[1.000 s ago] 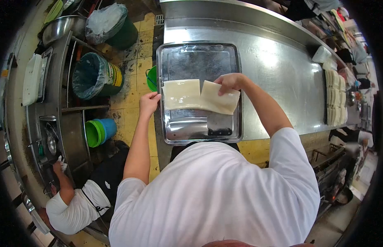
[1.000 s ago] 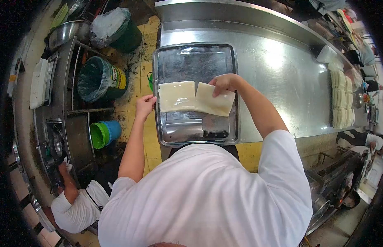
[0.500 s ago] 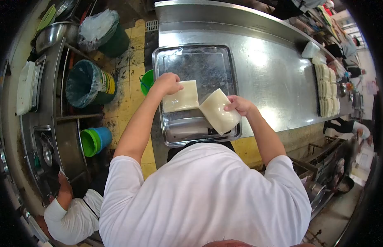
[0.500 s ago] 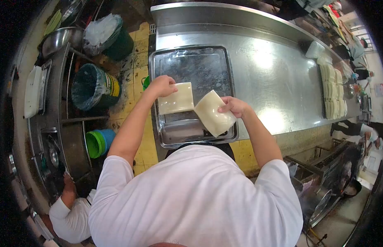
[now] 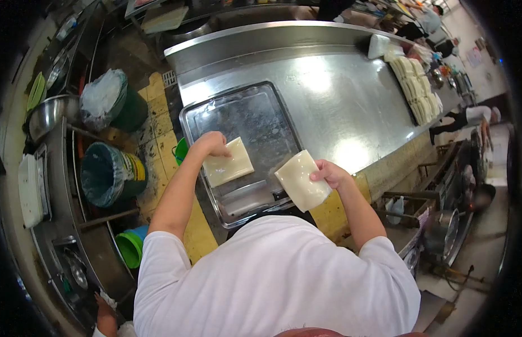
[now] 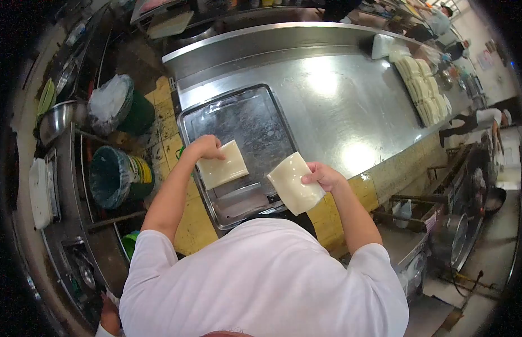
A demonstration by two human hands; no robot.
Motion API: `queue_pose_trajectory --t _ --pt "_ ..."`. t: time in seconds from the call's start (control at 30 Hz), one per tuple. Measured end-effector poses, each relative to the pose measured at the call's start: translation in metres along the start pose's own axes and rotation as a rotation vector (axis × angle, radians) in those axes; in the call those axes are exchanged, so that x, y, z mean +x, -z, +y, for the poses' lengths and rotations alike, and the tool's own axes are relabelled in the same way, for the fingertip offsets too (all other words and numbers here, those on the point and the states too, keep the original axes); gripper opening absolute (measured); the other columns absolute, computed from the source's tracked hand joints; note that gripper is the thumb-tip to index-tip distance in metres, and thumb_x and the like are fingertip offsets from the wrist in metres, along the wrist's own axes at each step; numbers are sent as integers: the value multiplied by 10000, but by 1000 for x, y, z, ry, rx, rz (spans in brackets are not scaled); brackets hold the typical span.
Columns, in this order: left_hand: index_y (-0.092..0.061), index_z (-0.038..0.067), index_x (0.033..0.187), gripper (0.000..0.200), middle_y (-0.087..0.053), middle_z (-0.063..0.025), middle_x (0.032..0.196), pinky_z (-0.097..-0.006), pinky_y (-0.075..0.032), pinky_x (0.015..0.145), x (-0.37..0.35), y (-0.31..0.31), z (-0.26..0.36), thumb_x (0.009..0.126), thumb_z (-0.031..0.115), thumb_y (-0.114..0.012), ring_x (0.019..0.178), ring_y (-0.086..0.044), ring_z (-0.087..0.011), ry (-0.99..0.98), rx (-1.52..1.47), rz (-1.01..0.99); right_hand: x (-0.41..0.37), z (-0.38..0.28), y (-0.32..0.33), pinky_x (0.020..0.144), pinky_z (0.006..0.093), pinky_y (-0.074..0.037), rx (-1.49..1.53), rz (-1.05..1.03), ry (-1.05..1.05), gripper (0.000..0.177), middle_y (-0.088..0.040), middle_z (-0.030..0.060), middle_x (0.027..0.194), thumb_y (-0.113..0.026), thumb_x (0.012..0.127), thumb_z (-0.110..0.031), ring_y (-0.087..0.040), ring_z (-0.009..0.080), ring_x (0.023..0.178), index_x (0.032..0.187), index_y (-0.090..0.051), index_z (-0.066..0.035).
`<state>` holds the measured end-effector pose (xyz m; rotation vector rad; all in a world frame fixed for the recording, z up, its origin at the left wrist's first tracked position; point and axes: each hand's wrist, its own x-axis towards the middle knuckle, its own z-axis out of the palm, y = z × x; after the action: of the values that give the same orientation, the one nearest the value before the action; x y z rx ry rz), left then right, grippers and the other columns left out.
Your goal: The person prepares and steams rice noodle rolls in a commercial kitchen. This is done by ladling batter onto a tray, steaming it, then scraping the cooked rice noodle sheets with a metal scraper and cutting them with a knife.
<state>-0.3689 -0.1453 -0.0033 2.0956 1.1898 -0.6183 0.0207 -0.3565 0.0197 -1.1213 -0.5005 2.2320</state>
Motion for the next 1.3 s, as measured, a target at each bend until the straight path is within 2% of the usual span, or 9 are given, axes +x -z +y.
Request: queue_pose_trajectory --t 0.07,0.13,0.23,0.4,0.5,0.67,0.7,1.13,1.3 --pt "-768 39 879 483 -739 -164 851 -431 -545 727 10 -7 -9 696 483 -820 802 -703 -322 -73 -61 72 -9 8 -5 920 414 -593 4 32 25 461 -732 123 1136 -806 790 -11 -724 233 1014 1230 -668 10" --pt "-767 18 896 530 -734 -189 875 -446 -538 724 23 -6 -13 708 512 -809 797 -695 -313 -10 -41 -38 -18 14 -8 917 416 -593 -2 73 70 441 -736 124 1123 -809 792 -26 -727 235 1007 1211 -678 16" --pt "-767 -43 893 657 -745 -209 924 -436 -546 738 49 -18 -30 713 588 -794 824 -710 -319 -63 -53 17 -21 17 -7 917 412 -590 -39 108 99 460 -736 121 1132 -810 795 -32 -726 225 1006 1230 -667 20" --pt "-781 -18 990 679 -756 -133 995 -406 -533 768 21 -2 -12 691 589 -837 878 -698 -255 58 -302 -141 -19 25 -6 922 407 -582 1 7 65 464 -726 114 1161 -773 832 -11 -717 217 1027 1276 -640 10" --pt "-787 4 1009 599 -751 -107 965 -407 -537 764 17 5 -7 702 510 -873 883 -699 -236 -1 -280 -201 -16 28 -6 929 407 -579 -13 34 79 473 -725 120 1172 -770 832 -11 -717 219 1035 1285 -635 11" --pt "-774 31 1078 333 -751 -72 983 -394 -558 793 16 -1 -14 800 194 -858 884 -710 -204 13 -615 -396 -8 33 -5 923 400 -582 -18 15 51 490 -730 115 1159 -784 827 -28 -720 221 1024 1293 -634 10" --pt "-762 27 1109 325 -753 -60 1001 -387 -562 819 8 6 -5 814 139 -836 893 -713 -206 42 -557 -371 -7 33 -6 923 400 -582 -23 15 59 490 -730 115 1159 -784 827 -28 -720 221 1024 1293 -634 10" --pt "-759 36 1115 303 -751 -58 1006 -406 -575 794 29 -15 -30 835 131 -827 892 -708 -208 7 -766 -457 0 32 2 920 405 -581 -2 -14 49 466 -727 110 1159 -766 852 -38 -718 215 1019 1295 -628 4" --pt "-760 36 1114 282 -752 -59 1004 -398 -574 791 25 -13 -28 848 111 -810 890 -708 -205 -18 -711 -440 -3 32 3 916 400 -583 8 -31 47 446 -724 102 1163 -754 864 -27 -720 210 1016 1292 -629 -5"
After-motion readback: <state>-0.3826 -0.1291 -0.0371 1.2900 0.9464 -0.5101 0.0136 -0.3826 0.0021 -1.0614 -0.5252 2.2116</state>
